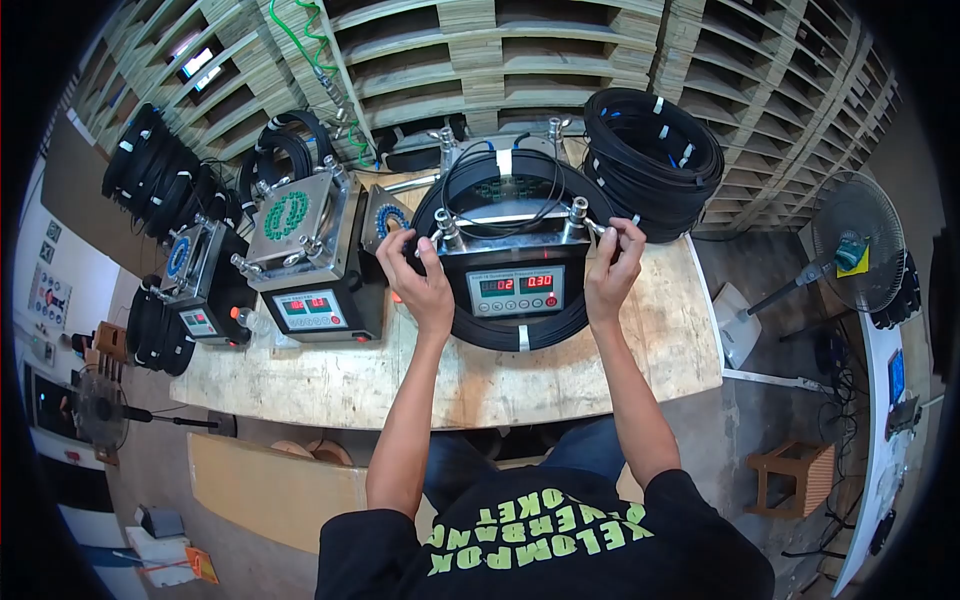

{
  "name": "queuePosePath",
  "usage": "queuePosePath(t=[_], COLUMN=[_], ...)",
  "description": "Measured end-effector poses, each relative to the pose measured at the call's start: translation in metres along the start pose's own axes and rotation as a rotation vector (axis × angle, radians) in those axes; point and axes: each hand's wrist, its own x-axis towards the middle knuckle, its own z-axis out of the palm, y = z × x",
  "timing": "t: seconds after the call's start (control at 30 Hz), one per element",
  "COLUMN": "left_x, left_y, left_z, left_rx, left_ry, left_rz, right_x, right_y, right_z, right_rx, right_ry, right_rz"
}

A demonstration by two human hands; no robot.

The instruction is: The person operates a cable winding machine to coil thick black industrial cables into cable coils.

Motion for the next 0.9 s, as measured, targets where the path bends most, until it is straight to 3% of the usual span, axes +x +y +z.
queuePosePath(t=[0.07, 0.2, 0.3, 0.47, 0.57, 0.9], left_x=[0.001, -0.004, -0.019, -0.026, -0.025, -0.023], left_y=[-0.003, -0.004, -0.014, -0.024, -0.024, -0.015], left_z=[0.001, -0.004, -0.01, -0.008, -0.006, -0.007], left_rx=[0.014, 0.059, 0.022, -0.057, -0.053, -0.099], left_ry=[-0.005, -0.086, -0.162, -0.139, -0.096, -0.108], left_rz=[0.025, -0.02, -0.16, -0.28, -0.189, -0.218], right_x=[-0.004, -0.022, -0.059, -0.086, -0.085, -0.091], right_y=[0.005, -0.005, 0.006, -0.005, -0.011, -0.016], right_z=[0.004, -0.006, -0.013, -0.021, -0.019, -0.009], right_rx=[0.071, -0.335, -0.469, -0.629, -0.664, -0.69], right_ry=[0.053, -0.024, -0.15, -0.424, -0.445, -0.394], right_rz=[0.015, -0.289, -0.378, -0.255, -0.221, -0.198])
